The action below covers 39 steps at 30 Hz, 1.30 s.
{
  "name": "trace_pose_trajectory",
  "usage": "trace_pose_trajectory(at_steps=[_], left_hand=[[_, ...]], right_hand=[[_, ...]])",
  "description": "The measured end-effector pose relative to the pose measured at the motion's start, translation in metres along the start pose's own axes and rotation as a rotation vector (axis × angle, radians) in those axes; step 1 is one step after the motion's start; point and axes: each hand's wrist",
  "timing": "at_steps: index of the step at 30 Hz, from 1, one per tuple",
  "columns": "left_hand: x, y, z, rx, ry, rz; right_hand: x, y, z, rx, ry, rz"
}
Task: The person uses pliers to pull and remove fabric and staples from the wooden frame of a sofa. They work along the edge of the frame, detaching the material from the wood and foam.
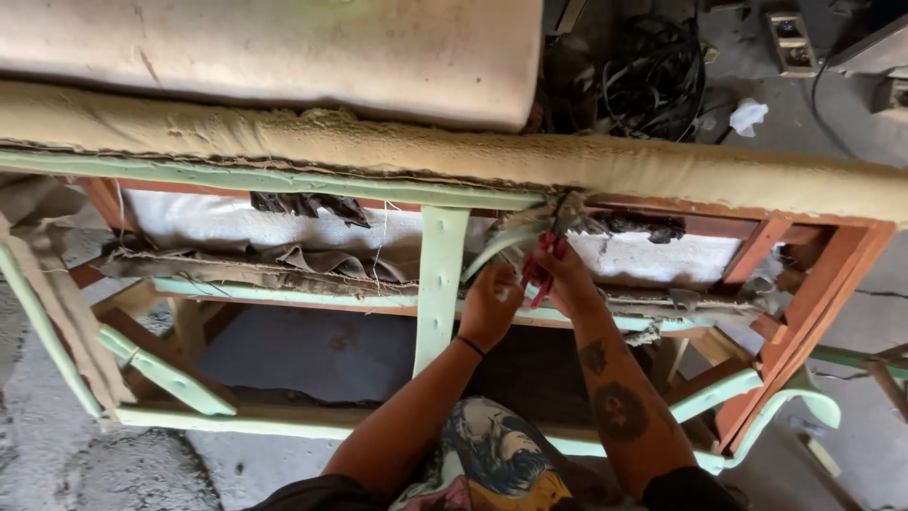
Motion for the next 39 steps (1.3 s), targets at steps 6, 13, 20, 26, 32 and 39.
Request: trace_pose_trajectory(at_steps=[6, 13, 20, 26, 32, 39], left_hand=[[0.003, -0.007, 0.011, 0.149, -0.033, 0.114], [-0.065, 0.005, -0.027, 0.261, 0.108, -0.009], [-0.214, 0.090, -0.166, 0.651, 0.747, -0.193], [-0.162, 0.083, -0.101, 0.573, 0.578, 0.086], [-0.001, 0.001, 0.051, 0.563, 0.001, 0.210], [0.076, -0.090, 0.128, 0.842, 0.227, 0.174]], right_hand=[[-0.042, 0.024, 0.027, 0.659, -0.025, -0.276], [-0.060, 0.043, 0.020, 0.830, -0.036, -0.608], [-0.062, 0.059, -0.001, 0.286, -0.264, -0.496], [-0.112, 0.027, -0.052, -0.294, -0.482, -0.403], [-0.145, 0.089, 0.057, 0.036, -0.364, -0.440], [-0.199, 0.108, 0.066, 0.102, -0.348, -0.289]])
Point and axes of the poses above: each hand's wrist, its own x-axis towards the middle knuckle, its own y-axis out of the back of the hand, z = x × y, and after that the axes turned 5 degrees about -z, right-handed
